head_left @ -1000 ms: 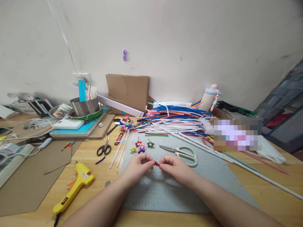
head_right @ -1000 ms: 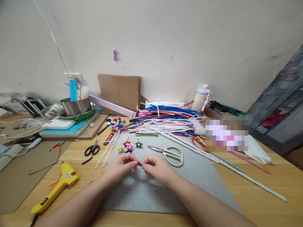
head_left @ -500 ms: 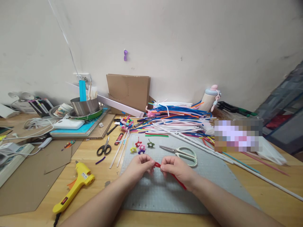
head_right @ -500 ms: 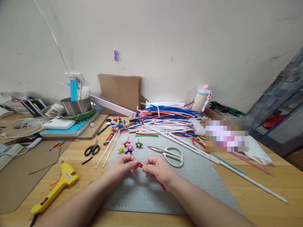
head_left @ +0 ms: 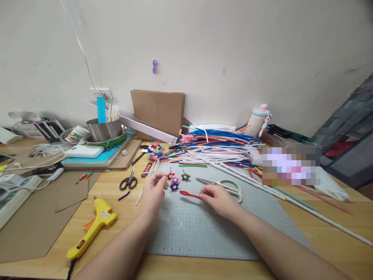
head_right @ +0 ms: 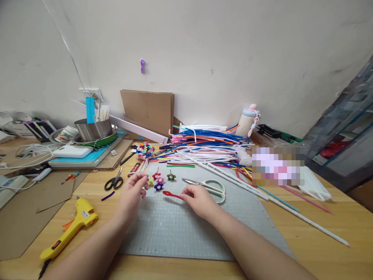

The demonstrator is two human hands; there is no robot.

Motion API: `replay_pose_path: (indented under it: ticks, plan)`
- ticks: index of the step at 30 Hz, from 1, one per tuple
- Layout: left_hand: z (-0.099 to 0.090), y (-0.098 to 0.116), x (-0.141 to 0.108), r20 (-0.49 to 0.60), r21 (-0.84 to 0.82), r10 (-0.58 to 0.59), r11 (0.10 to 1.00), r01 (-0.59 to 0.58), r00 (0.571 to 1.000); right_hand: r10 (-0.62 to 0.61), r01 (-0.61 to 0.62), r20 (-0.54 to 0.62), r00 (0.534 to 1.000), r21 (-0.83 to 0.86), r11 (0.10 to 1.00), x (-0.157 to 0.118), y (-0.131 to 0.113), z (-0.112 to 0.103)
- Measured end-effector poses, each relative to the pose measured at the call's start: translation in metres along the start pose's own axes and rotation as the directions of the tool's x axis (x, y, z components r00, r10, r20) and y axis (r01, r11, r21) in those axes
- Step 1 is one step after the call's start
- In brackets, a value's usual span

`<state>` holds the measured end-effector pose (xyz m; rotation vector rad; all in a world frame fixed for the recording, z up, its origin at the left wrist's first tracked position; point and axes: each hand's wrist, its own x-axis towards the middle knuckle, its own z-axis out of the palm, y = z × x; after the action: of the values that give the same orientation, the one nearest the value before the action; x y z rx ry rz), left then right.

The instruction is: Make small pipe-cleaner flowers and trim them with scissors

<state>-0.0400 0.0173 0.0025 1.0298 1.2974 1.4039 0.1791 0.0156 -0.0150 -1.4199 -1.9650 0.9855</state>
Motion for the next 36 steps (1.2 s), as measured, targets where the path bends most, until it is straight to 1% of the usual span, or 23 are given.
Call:
replay_pose_path:
  ticks: [2, 4, 8, 10, 11, 12, 13, 14, 16, 17, 18, 19, 20, 21, 22, 24, 26, 27, 28, 30, 33, 34, 36]
  plan:
    - [-0.004, 0.003, 0.003, -0.062, -0.030, 0.033, 0.999, -0.035, 0.998, -0.043, 0.040, -0.047, 0.998, -0.055, 0.998, -0.002, -0.002, 0.000]
    - [-0.006, 0.006, 0.004, -0.092, -0.051, 0.060, 0.997, -0.064, 0.994, -0.077, 0.066, -0.107, 0.991, -0.100, 0.993, -0.003, -0.004, -0.005]
    - [-0.005, 0.005, 0.004, -0.075, -0.029, 0.112, 0.993, -0.115, 0.991, -0.074, 0.040, -0.266, 0.961, -0.133, 0.990, 0.002, 0.000, -0.022]
    - [-0.003, 0.002, 0.003, -0.066, 0.002, 0.143, 0.990, -0.144, 0.987, -0.098, 0.051, -0.357, 0.929, -0.140, 0.989, 0.006, 0.006, -0.031]
    - [-0.001, 0.001, 0.002, -0.040, 0.059, 0.177, 0.983, -0.174, 0.983, -0.129, 0.064, -0.401, 0.907, -0.172, 0.983, 0.009, 0.011, -0.036]
    - [0.000, -0.001, 0.001, 0.016, 0.143, 0.215, 0.966, -0.215, 0.976, -0.162, 0.066, -0.442, 0.882, -0.225, 0.972, 0.011, 0.015, -0.041]
    - [0.001, -0.003, -0.001, 0.096, 0.234, 0.247, 0.936, -0.263, 0.964, -0.187, 0.040, -0.482, 0.856, -0.297, 0.954, 0.014, 0.021, -0.048]
    - [0.002, -0.004, -0.004, 0.184, 0.315, 0.265, 0.896, -0.312, 0.946, -0.194, -0.017, -0.524, 0.829, -0.370, 0.929, 0.016, 0.026, -0.055]
    - [0.004, -0.006, -0.012, 0.368, 0.419, 0.257, 0.812, -0.406, 0.893, -0.142, -0.189, -0.604, 0.784, -0.450, 0.873, 0.021, 0.037, -0.071]
    - [0.005, -0.006, -0.016, 0.445, 0.437, 0.236, 0.785, -0.440, 0.864, -0.111, -0.251, -0.634, 0.766, -0.453, 0.855, 0.024, 0.042, -0.079]
    - [0.006, -0.006, -0.021, 0.526, 0.458, 0.207, 0.749, -0.480, 0.825, -0.086, -0.291, -0.647, 0.758, -0.453, 0.843, 0.027, 0.046, -0.087]
    - [0.008, -0.006, -0.025, 0.606, 0.478, 0.165, 0.707, -0.522, 0.778, -0.069, -0.309, -0.644, 0.762, -0.454, 0.836, 0.032, 0.050, -0.094]
    - [0.009, -0.005, -0.028, 0.663, 0.492, 0.128, 0.668, -0.558, 0.738, -0.061, -0.303, -0.623, 0.780, -0.462, 0.833, 0.036, 0.052, -0.100]
    - [0.010, -0.004, -0.031, 0.707, 0.500, 0.095, 0.633, -0.591, 0.701, -0.060, -0.285, -0.587, 0.808, -0.477, 0.831, 0.042, 0.054, -0.104]
    - [0.012, -0.004, -0.033, 0.733, 0.503, 0.075, 0.609, -0.613, 0.676, -0.065, -0.252, -0.536, 0.842, -0.496, 0.831, 0.047, 0.055, -0.107]
    - [0.014, -0.003, -0.034, 0.763, 0.499, 0.057, 0.581, -0.643, 0.644, -0.092, -0.151, -0.400, 0.912, -0.535, 0.831, 0.058, 0.056, -0.107]
    - [0.015, -0.003, -0.033, 0.774, 0.490, 0.057, 0.575, -0.655, 0.630, -0.125, -0.034, -0.241, 0.962, -0.562, 0.826, 0.066, 0.056, -0.103]
    - [0.015, -0.003, -0.033, 0.773, 0.488, 0.064, 0.576, -0.656, 0.631, -0.138, 0.017, -0.169, 0.976, -0.570, 0.821, 0.069, 0.057, -0.101]
    - [0.015, -0.003, -0.032, 0.768, 0.489, 0.070, 0.576, -0.655, 0.636, -0.145, 0.056, -0.109, 0.983, -0.576, 0.815, 0.072, 0.058, -0.098]
    - [0.015, -0.002, -0.033, 0.757, 0.497, 0.081, 0.572, -0.652, 0.648, -0.142, 0.096, -0.033, 0.989, -0.584, 0.806, 0.075, 0.062, -0.094]
    - [0.014, 0.003, -0.036, 0.762, 0.488, 0.087, 0.575, -0.656, 0.642, -0.123, 0.095, -0.009, 0.992, -0.580, 0.809, 0.083, 0.067, -0.098]
    - [0.014, 0.005, -0.038, 0.768, 0.477, 0.089, 0.582, -0.659, 0.634, -0.120, 0.086, -0.022, 0.993, -0.574, 0.814, 0.086, 0.069, -0.102]
    - [0.014, 0.007, -0.041, 0.786, 0.456, 0.079, 0.597, -0.660, 0.614, -0.114, 0.044, -0.090, 0.989, -0.566, 0.823, 0.093, 0.072, -0.111]
